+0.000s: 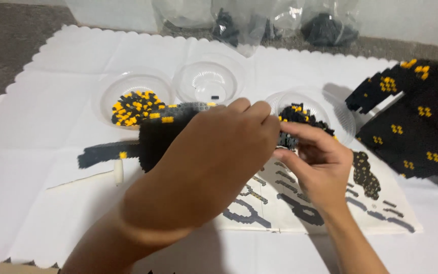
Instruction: The person assembles a black and yellow plastic brick model by placing individual pieces onto a larger structure and securing them with a white plastic hammer. They repeatedly pick up small bricks from clear bowls and tap them into place on the model.
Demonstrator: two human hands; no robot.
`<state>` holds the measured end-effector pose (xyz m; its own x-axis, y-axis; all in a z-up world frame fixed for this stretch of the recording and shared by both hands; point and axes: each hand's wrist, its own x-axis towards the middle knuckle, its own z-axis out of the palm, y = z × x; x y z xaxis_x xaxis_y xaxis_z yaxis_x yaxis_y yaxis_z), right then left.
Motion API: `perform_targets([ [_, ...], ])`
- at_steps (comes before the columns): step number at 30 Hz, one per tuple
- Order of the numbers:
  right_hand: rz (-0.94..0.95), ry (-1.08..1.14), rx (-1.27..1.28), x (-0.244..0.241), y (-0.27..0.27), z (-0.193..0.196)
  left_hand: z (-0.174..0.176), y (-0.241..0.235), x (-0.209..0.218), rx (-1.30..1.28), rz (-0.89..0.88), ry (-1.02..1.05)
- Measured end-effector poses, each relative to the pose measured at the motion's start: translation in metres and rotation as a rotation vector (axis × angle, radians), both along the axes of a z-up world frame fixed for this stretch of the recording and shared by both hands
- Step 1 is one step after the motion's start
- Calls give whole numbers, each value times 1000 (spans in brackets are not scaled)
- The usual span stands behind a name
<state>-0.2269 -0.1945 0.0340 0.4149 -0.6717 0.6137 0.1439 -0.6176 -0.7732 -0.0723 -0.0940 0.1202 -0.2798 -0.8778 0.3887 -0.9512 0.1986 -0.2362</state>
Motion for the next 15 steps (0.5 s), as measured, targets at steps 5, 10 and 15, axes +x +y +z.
perform_targets([
  [5, 78, -30, 2, 3, 3, 7, 19, 52, 18, -124, -90, 433],
  [10, 123, -53, -20, 4, 7, 12, -74, 145, 77, -803, 307, 510],
  [15, 133, -49, 35, 3, 11, 14, -144, 182, 141, -117, 676, 452],
])
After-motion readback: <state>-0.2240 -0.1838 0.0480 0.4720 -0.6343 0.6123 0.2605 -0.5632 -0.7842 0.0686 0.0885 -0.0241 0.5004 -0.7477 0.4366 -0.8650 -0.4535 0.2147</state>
